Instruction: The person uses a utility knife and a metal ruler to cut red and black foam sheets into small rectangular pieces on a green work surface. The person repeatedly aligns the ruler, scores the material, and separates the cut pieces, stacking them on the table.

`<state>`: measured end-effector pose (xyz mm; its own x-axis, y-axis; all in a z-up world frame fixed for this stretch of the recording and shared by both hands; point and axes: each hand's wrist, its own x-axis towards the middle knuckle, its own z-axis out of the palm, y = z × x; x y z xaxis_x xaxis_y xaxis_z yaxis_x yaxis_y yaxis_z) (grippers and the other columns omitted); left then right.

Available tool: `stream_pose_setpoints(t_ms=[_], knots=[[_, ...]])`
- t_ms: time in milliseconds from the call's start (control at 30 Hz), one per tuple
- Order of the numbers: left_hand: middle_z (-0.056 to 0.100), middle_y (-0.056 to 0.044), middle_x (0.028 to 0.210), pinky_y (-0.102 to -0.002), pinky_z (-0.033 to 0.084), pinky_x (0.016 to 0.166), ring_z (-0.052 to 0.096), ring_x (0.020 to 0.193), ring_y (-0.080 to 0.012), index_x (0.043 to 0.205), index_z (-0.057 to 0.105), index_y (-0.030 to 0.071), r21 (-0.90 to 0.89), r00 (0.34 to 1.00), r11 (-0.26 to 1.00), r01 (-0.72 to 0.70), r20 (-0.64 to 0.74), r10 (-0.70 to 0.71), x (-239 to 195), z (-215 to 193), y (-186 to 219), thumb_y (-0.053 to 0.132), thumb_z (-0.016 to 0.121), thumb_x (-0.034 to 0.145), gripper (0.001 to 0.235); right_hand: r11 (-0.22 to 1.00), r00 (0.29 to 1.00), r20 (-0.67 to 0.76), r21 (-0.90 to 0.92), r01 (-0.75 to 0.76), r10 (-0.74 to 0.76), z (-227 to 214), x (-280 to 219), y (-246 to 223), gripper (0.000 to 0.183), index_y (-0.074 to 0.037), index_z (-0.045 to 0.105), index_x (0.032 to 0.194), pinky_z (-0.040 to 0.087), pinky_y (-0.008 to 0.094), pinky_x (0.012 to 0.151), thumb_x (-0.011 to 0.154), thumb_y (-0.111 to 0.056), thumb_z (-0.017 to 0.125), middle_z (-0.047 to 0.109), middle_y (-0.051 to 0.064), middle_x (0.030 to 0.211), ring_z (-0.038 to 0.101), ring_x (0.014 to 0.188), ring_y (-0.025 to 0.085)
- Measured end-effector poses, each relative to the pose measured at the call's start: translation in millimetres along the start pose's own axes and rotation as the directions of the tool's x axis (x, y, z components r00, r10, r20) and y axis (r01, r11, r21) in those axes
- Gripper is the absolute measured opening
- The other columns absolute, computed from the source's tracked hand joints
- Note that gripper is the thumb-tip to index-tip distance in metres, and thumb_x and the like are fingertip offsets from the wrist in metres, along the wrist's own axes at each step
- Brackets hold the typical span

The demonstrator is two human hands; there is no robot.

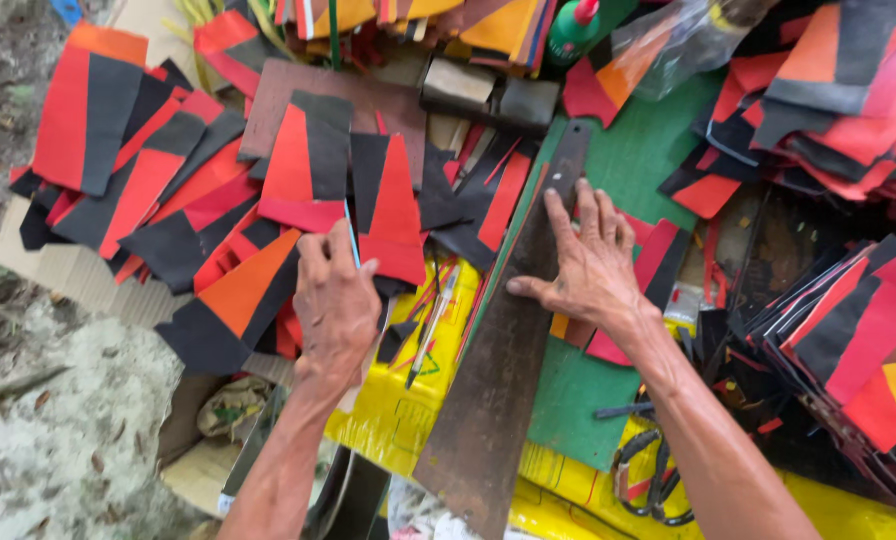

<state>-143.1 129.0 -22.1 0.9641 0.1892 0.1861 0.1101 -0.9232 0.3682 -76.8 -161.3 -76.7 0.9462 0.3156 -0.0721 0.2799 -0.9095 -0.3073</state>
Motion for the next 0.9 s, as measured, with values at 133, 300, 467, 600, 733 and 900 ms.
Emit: stream_pose_setpoints(t_ms=[133,300,467,600,733,900], knots=[[0.056,-0.023,0.108,-0.049,0.052,0.078,0.062,0.095,-0.0427,0.136,0.049,-0.007,-0.016,0.997,0.999,-0.042,0.064,0.042,1,-18,-13,0.0,0.069,0.083,0.057,0.998,0.999,0.023,0.044,-0.035,0.034,-8,0,-6,0.126,-0.014,0.029,0.157,0.015,0.063,0.117,0.059,-0.072,0.082,0.014,0.025,0.163,0.013,0.15,0.047],[0.057,-0.021,0.099,-0.049,0.05,0.074,0.062,0.093,-0.0411,0.121,0.056,-0.004,0.011,0.991,0.998,-0.067,0.121,0.065,-11,-20,-18,0.007,0.073,0.083,0.043,0.998,0.999,-0.039,0.053,0.022,-0.019,-9,1,-7,0.124,-0.009,0.03,0.156,0.015,0.063,0.116,0.062,-0.07,0.084,0.016,0.029,0.161,0.016,0.148,0.049],[0.06,-0.015,0.094,-0.047,0.05,0.078,0.063,0.089,-0.0366,0.104,0.066,-0.001,0.019,0.98,0.984,-0.177,0.098,0.174,1,-14,-15,0.008,0.074,0.082,0.025,0.998,1.0,-0.017,0.059,0.009,-0.008,-10,3,-7,0.124,-0.009,0.032,0.155,0.015,0.062,0.115,0.06,-0.068,0.085,0.017,0.029,0.16,0.016,0.148,0.047],[0.062,-0.014,0.086,-0.045,0.049,0.071,0.063,0.08,-0.0331,0.105,0.072,-0.001,-0.112,0.986,0.984,-0.141,0.078,0.15,3,-36,-17,0.01,0.076,0.084,0.025,0.998,1.0,-0.02,0.06,0.018,-0.017,-12,3,-6,0.124,-0.008,0.032,0.155,0.017,0.062,0.115,0.06,-0.067,0.085,0.018,0.029,0.159,0.017,0.147,0.047],[0.064,-0.012,0.083,-0.039,0.051,0.064,0.064,0.068,-0.0253,0.107,0.073,-0.001,-0.184,0.997,0.983,-0.005,0.071,0.018,0,-64,-9,0.01,0.077,0.084,0.025,0.998,1.0,-0.012,0.061,0.015,-0.014,-15,3,-8,0.124,-0.007,0.033,0.155,0.017,0.062,0.115,0.06,-0.067,0.085,0.019,0.029,0.159,0.018,0.147,0.047],[0.063,-0.01,0.092,-0.032,0.057,0.063,0.07,0.07,-0.0153,0.119,0.068,-0.002,-0.429,0.991,0.897,0.11,0.121,-0.064,-4,-66,11,0.007,0.072,0.09,0.03,0.998,1.0,-0.013,0.057,0.018,-0.017,-14,4,-8,0.123,-0.008,0.032,0.156,0.018,0.062,0.116,0.061,-0.067,0.084,0.019,0.029,0.16,0.018,0.148,0.048]])
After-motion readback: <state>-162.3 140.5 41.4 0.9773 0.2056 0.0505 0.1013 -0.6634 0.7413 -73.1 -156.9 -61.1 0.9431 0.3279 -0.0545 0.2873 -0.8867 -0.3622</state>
